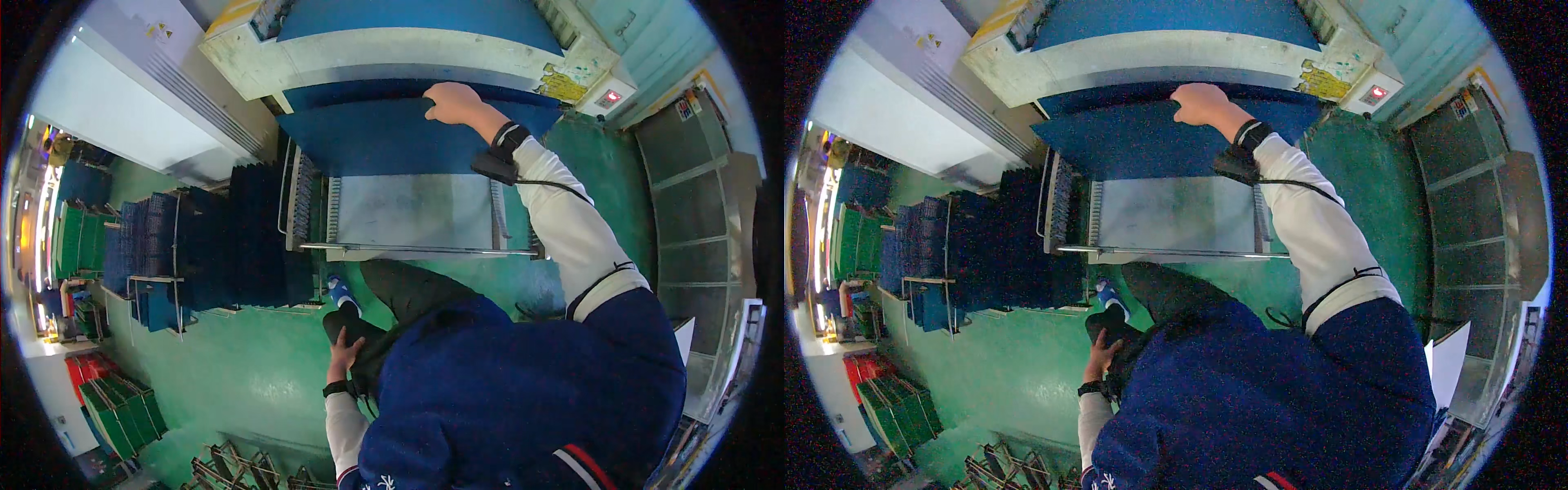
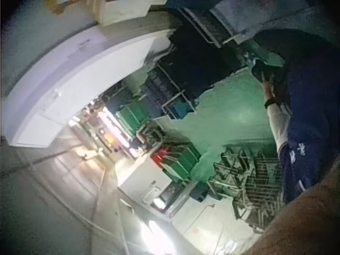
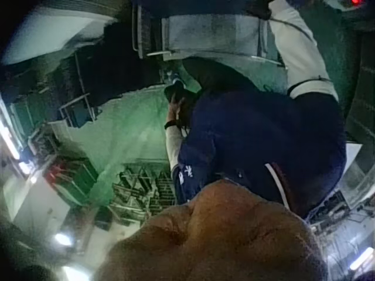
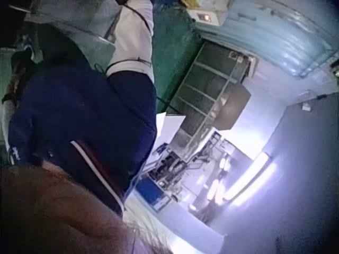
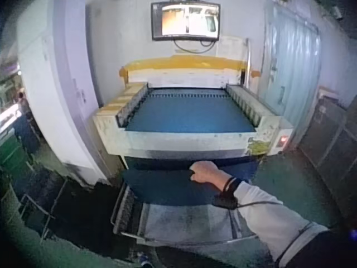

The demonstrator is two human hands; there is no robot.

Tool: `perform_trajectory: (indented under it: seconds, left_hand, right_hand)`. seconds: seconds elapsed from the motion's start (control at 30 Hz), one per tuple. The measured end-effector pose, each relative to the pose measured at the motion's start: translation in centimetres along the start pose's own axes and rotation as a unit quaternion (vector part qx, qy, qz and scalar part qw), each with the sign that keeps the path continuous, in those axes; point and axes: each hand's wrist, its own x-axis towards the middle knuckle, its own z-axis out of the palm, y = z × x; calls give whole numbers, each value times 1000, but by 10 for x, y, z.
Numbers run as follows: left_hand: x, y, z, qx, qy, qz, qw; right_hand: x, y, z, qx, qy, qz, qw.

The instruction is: Loading large blue plates into a metal storage rack and moving the rack.

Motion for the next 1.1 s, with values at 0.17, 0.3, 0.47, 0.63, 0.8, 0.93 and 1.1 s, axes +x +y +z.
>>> perform_trajectory:
  seconds: [0.17, 0.3, 0.47, 0.63, 0.8, 0.93, 1.1]
  left_hand:
    - [-2, 26, -1, 51, -3, -28, 998]
    - [-9, 28, -5, 46, 4, -4, 999]
    - [-14, 35, -5, 49, 3, -16, 999]
    - [-18, 38, -7, 50, 5, -2, 999]
    - [-20, 45, -6, -9, -19, 10, 1000]
    - [-12, 22, -4, -17, -10, 0, 1000]
    - [-16, 43, -5, 87, 1, -22, 996]
  right_hand:
    - [-6, 7, -2, -3, -10, 25, 1000]
    - [-3, 0, -4, 0, -17, 22, 1000]
    - [-1, 6, 1, 0, 2, 14, 1000]
    - [-1, 1, -3, -5, -16, 12, 1000]
    - [-4, 5, 2, -17, 16, 10, 1000]
    - [-3, -3, -6, -10, -14, 14, 1000]
    - [1, 8, 6, -25, 9, 12, 1000]
